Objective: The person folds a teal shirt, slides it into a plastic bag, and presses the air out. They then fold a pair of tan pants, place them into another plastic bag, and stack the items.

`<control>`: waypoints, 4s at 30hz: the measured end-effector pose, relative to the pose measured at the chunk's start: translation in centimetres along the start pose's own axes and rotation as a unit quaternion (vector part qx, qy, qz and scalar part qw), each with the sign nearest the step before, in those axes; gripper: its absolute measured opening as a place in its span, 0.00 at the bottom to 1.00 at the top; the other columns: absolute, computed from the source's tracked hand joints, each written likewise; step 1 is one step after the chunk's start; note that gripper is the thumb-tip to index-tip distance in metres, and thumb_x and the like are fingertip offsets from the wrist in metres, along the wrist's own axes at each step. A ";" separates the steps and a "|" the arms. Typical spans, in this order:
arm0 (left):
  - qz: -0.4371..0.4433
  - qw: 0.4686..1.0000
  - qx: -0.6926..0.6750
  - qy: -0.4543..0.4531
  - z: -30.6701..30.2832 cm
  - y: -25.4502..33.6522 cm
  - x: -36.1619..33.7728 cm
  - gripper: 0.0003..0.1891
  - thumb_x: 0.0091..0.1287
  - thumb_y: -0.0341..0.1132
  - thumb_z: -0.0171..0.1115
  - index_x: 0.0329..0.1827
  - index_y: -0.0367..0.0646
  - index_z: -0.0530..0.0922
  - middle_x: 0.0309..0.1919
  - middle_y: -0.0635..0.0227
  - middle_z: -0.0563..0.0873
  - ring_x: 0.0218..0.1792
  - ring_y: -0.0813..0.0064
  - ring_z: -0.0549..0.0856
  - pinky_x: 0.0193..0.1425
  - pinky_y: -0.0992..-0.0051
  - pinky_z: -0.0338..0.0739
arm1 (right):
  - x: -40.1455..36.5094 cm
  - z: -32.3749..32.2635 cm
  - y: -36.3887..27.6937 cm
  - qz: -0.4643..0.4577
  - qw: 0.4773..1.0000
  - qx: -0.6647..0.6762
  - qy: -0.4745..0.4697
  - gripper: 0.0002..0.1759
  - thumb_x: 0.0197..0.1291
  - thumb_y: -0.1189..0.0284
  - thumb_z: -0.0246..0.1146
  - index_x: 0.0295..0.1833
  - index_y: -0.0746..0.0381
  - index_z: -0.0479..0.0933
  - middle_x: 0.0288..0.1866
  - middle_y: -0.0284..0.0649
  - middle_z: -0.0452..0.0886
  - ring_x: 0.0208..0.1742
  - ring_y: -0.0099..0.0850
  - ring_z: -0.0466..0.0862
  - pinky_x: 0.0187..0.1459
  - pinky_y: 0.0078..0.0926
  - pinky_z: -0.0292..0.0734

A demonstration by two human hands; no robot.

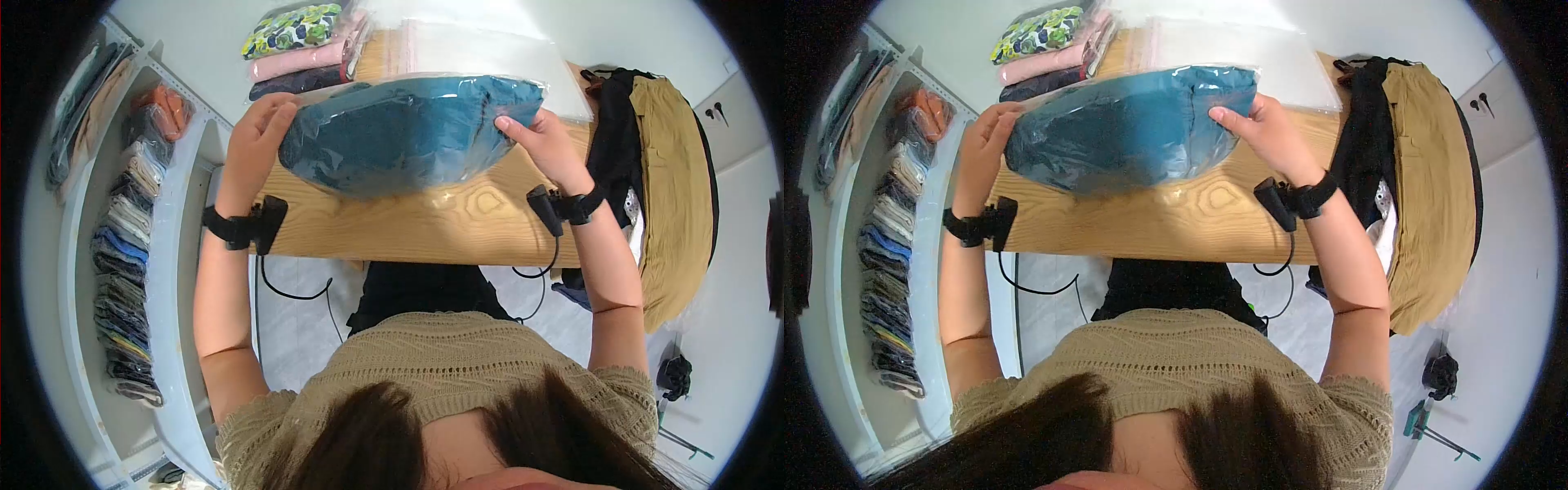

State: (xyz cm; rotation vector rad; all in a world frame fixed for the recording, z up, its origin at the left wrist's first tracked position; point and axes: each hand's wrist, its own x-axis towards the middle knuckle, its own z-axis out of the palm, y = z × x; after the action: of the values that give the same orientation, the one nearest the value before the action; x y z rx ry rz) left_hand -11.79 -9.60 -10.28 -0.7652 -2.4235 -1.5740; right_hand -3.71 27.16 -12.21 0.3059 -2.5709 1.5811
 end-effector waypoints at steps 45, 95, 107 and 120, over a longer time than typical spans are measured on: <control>-0.354 0.844 -0.394 -0.083 3.9 -7.3 -4.7 0.17 0.67 0.32 0.60 0.56 0.34 0.72 0.50 0.66 0.80 0.48 0.76 0.80 0.54 0.74 0.75 | 1.3 4.1 7.1 0.397 0.809 0.433 -0.031 0.13 0.68 0.69 0.56 0.51 0.67 0.74 0.44 0.42 0.83 0.43 0.28 0.84 0.47 0.27 0.81; -0.403 0.800 -0.431 0.109 1.3 -21.1 11.9 0.13 0.71 0.26 0.47 0.50 0.23 0.61 0.45 0.44 0.77 0.43 0.54 0.84 0.44 0.73 0.86 | 41.7 11.5 2.3 0.239 0.819 0.521 0.025 0.16 0.69 0.74 0.51 0.55 0.76 0.64 0.50 0.52 0.76 0.44 0.42 0.83 0.44 0.43 0.85; -0.407 0.794 -0.439 0.104 1.6 -19.8 10.3 0.13 0.72 0.28 0.49 0.47 0.22 0.62 0.45 0.43 0.76 0.46 0.54 0.83 0.48 0.72 0.84 | 42.0 12.5 4.2 0.240 0.811 0.526 0.085 0.11 0.66 0.76 0.55 0.48 0.74 0.70 0.41 0.48 0.80 0.38 0.37 0.85 0.36 0.37 0.85; -0.456 0.787 -0.415 0.003 0.3 -18.5 8.4 0.15 0.72 0.37 0.52 0.48 0.29 0.71 0.44 0.50 0.81 0.47 0.60 0.82 0.53 0.68 0.80 | 33.4 2.8 2.7 0.209 0.866 0.452 0.040 0.15 0.67 0.74 0.52 0.53 0.74 0.61 0.51 0.56 0.68 0.49 0.43 0.77 0.52 0.36 0.80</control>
State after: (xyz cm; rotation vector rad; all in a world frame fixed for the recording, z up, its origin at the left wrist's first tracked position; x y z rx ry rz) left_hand -28.07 -12.36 -22.09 0.5325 -2.0706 -3.0375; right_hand -36.77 22.05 -9.24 -0.2827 -1.7046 2.7979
